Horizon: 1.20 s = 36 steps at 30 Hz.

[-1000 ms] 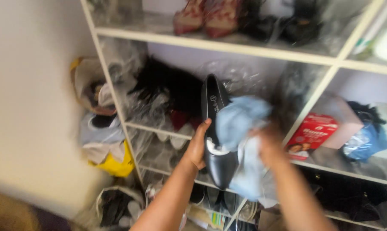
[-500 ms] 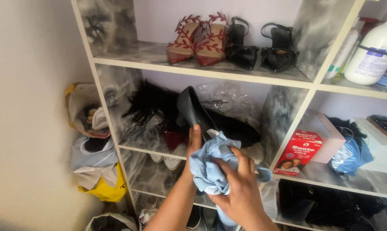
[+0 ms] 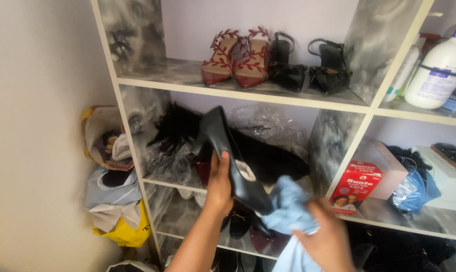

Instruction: The recorder cleans various pairs of shoes with a cloth and organizes them on a shelf.

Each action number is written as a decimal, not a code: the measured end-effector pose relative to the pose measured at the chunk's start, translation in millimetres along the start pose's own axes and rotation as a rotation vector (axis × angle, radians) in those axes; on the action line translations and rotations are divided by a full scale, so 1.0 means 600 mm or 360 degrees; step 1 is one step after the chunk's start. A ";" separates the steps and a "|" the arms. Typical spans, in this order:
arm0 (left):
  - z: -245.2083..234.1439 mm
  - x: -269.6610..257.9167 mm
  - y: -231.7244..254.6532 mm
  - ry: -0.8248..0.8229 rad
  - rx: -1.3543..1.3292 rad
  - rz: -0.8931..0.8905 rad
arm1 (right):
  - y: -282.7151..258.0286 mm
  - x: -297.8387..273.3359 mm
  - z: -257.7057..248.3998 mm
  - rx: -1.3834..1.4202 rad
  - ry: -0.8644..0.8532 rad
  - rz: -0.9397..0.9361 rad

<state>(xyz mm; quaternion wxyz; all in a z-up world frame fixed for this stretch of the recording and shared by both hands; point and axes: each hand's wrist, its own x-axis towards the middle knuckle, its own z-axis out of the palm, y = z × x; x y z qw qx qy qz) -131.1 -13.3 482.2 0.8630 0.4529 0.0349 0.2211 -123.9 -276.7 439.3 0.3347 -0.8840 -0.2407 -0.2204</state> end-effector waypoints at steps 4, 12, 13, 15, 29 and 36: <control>0.013 -0.028 -0.033 -0.0007 0.0221 -0.0006 | -0.072 0.038 -0.056 0.0038 0.0408 -0.0018; 0.036 -0.071 -0.114 -0.0263 0.0719 0.0199 | -0.216 0.136 -0.064 -0.0465 0.0188 -0.0863; 0.037 -0.078 -0.096 -0.0268 0.0717 0.0208 | -0.206 0.158 -0.066 -0.0469 0.0196 -0.0867; 0.037 -0.092 -0.059 -0.0397 0.1094 0.0183 | -0.187 0.201 -0.070 -0.0572 0.0092 -0.0704; -0.015 -0.049 0.010 -0.0432 -0.0129 -0.0264 | -0.047 0.166 0.045 0.0835 -0.0347 0.0529; -0.027 -0.025 0.046 -0.0056 -0.0221 0.0047 | 0.063 0.058 0.141 0.0191 -0.0468 -0.0528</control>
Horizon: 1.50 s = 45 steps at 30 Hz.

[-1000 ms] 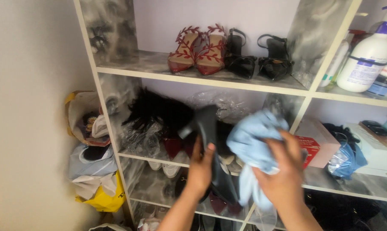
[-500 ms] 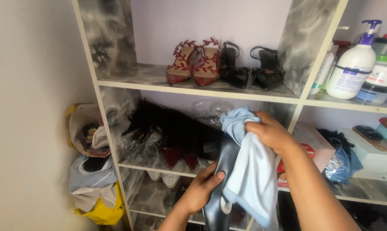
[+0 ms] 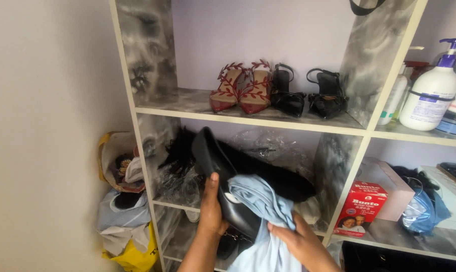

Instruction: The recorder cleans various pairs of shoes with a cloth and organizes them on a shelf.

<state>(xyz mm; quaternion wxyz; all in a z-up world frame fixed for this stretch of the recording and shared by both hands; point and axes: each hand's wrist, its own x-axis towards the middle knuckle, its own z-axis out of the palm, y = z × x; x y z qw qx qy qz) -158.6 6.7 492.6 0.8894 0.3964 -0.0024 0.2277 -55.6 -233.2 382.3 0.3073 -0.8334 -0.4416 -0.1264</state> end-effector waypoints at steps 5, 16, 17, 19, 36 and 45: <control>-0.001 0.016 -0.021 0.0030 -0.0097 0.0020 | -0.128 0.001 -0.044 0.1023 0.0029 0.0762; 0.124 -0.049 -0.004 0.0110 0.1669 0.1132 | -0.210 0.034 -0.065 0.1575 0.0870 0.1015; 0.133 -0.057 0.005 0.0076 0.1593 0.0985 | -0.229 0.036 -0.073 0.1599 0.0891 0.0897; 0.142 -0.061 0.022 0.0048 0.1514 0.0839 | -0.248 0.042 -0.081 0.1621 0.0902 0.0778; 0.077 0.170 0.235 0.0104 0.1433 0.1141 | -0.165 0.371 -0.336 0.0021 0.1195 -0.0465; 0.016 0.429 0.341 0.0112 0.1264 0.0804 | -0.074 0.451 -0.303 -0.0328 0.1143 -0.0163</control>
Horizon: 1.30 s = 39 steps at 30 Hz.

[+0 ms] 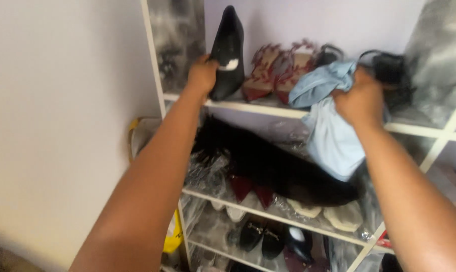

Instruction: The recorder cleans various pairs of shoes with a cloth and organizes them on a shelf.

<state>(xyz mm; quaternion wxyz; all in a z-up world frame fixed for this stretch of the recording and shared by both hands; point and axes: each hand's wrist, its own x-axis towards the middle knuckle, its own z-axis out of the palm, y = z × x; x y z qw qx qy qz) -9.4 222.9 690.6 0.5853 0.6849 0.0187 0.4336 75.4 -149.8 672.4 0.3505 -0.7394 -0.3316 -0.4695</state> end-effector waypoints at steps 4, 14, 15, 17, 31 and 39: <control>0.000 0.079 -0.040 -0.0158 -0.0073 -0.0429 | -0.008 -0.007 0.000 0.0038 -0.0001 0.0034; 0.012 0.153 -0.130 -0.0266 -0.0339 -0.0604 | -0.001 -0.006 -0.001 -0.0034 -0.0061 0.0046; 0.010 0.156 -0.137 -0.0235 -0.0356 -0.0568 | -0.009 -0.007 -0.002 0.0045 -0.0078 0.0095; 0.011 0.150 -0.142 -0.0156 -0.0224 -0.0367 | 0.009 -0.008 0.004 0.0037 -0.0072 0.0072; 0.021 0.057 -0.080 -0.0106 0.0871 0.0347 | 0.050 -0.009 0.000 0.0004 -0.0049 0.0036; 0.041 0.092 -0.125 -0.0171 0.1041 0.0569 | 0.042 -0.005 -0.002 0.0218 -0.0083 0.0155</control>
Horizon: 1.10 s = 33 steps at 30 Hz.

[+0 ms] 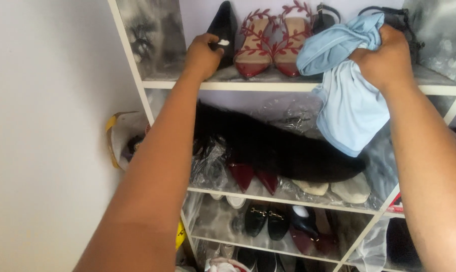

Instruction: The recorder cleans various pairs of shoes with a cloth and organizes them on a shelf.

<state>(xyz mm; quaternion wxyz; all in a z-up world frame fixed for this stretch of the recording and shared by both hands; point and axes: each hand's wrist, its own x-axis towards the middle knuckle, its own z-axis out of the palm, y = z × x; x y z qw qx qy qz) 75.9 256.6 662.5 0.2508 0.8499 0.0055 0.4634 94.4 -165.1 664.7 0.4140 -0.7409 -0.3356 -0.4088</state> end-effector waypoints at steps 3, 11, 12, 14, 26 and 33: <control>-0.034 -0.019 0.034 -0.0070 -0.0035 -0.0126 | 0.009 0.002 -0.001 -0.0072 -0.0016 -0.0026; -0.048 -0.039 0.056 0.0355 -0.0187 0.0023 | -0.017 0.001 -0.005 -0.0018 0.0019 0.0099; -0.054 -0.051 0.066 0.0502 -0.0199 0.0145 | -0.017 -0.001 -0.007 0.0013 0.0012 0.0088; -0.066 -0.071 0.092 0.0486 -0.0191 0.0331 | 0.000 0.000 -0.006 0.0009 0.0016 0.0037; 0.001 -0.063 0.208 -0.0294 0.0462 0.0087 | 0.013 -0.002 -0.004 -0.0018 0.0112 -0.0198; 0.012 -0.073 0.255 -0.0326 0.0329 -0.0484 | -0.001 0.002 -0.009 0.0017 0.0110 0.0011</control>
